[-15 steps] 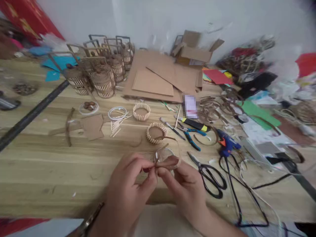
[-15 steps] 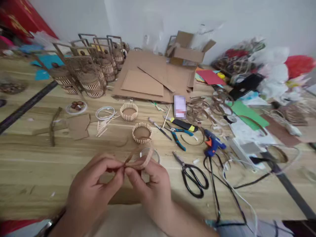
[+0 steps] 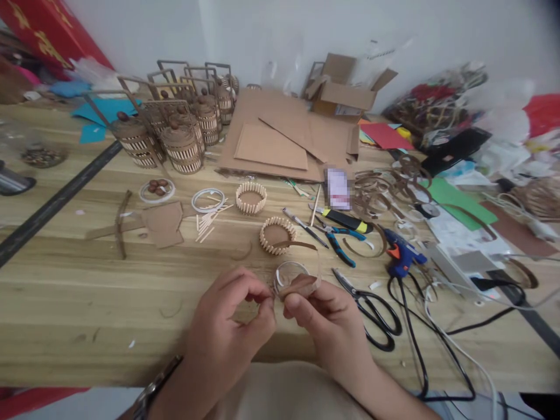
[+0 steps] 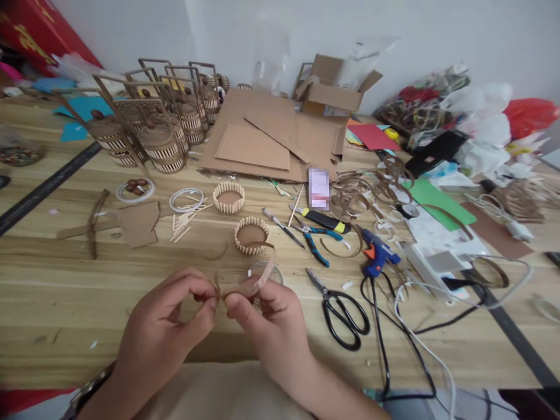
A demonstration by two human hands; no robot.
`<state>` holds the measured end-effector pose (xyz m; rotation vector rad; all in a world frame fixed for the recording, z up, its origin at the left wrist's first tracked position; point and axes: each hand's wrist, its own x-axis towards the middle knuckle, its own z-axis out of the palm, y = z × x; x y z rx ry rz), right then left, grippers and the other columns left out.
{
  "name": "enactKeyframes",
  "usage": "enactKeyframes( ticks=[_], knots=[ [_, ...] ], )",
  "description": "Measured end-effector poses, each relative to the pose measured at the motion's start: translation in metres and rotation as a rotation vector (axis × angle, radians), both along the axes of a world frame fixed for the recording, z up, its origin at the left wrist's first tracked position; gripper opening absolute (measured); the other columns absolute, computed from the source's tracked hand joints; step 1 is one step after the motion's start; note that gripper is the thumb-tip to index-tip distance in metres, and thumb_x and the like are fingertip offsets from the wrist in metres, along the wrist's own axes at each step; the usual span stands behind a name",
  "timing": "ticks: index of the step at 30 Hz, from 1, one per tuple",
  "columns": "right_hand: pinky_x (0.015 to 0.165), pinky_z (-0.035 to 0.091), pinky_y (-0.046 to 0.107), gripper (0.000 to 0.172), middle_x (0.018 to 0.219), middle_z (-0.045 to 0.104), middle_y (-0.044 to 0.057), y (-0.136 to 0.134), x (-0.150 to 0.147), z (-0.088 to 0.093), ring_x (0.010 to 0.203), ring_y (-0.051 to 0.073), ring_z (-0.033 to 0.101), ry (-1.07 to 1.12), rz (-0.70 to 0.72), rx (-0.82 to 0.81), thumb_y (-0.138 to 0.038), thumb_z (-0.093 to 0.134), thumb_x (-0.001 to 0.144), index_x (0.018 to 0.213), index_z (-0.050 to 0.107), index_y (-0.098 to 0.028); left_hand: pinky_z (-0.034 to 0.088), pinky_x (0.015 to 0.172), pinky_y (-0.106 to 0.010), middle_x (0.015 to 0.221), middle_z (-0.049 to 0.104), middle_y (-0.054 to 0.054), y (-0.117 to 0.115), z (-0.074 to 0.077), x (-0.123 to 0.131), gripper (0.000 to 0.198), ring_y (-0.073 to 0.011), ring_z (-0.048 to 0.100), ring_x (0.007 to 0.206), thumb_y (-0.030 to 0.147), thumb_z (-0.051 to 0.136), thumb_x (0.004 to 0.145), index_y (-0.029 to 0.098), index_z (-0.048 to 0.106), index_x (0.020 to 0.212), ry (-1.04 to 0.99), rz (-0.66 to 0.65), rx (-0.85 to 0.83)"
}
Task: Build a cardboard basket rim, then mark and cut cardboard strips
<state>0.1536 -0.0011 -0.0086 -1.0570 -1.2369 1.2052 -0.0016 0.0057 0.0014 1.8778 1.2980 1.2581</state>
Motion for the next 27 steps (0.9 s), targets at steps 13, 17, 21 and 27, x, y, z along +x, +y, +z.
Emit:
enactKeyframes(
  ticks=[13,17,21,27],
  knots=[
    [0.061,0.050,0.024,0.012,0.070,0.074,0.002,-0.0016,-0.0004,-0.0042,0.064,0.014,0.064,-0.127,-0.036,0.085,-0.023,0.070,0.087,0.075,0.074,-0.021,0.049,0.067,-0.018,0.075,0.067,0.002,-0.0012,-0.0026,-0.0035,0.013,-0.0098,0.063,0.071,0.009,0.060,0.086,0.019,0.066,0.082,0.114,-0.016,0.160],
    [0.058,0.048,0.023,0.014,0.068,0.072,0.001,-0.0017,-0.0004,-0.0027,0.061,0.013,0.061,-0.129,-0.033,0.077,-0.023,0.069,0.086,0.073,0.072,-0.021,0.050,0.066,-0.020,0.074,0.066,0.002,-0.0007,-0.0025,-0.0037,0.015,-0.0112,0.063,0.071,0.008,0.058,0.088,0.020,0.065,0.082,0.162,-0.012,0.188],
    [0.051,0.044,0.021,0.016,0.062,0.067,-0.001,-0.0022,-0.0016,-0.0011,0.054,0.010,0.054,-0.115,-0.033,0.049,-0.024,0.070,0.086,0.070,0.071,-0.020,0.049,0.067,-0.021,0.075,0.065,0.001,-0.0016,-0.0027,-0.0041,0.015,-0.0117,0.062,0.071,0.007,0.057,0.088,0.019,0.063,0.082,0.183,0.012,0.231],
    [0.049,0.042,0.019,0.022,0.056,0.063,-0.002,0.0001,-0.0031,0.0015,0.052,0.009,0.051,-0.058,-0.051,0.022,-0.027,0.070,0.085,0.064,0.068,-0.020,0.051,0.069,-0.023,0.078,0.067,0.000,-0.0049,-0.0023,-0.0053,0.012,-0.0132,0.063,0.074,0.010,0.058,0.091,0.019,0.064,0.089,0.207,-0.011,0.240]
  ],
)
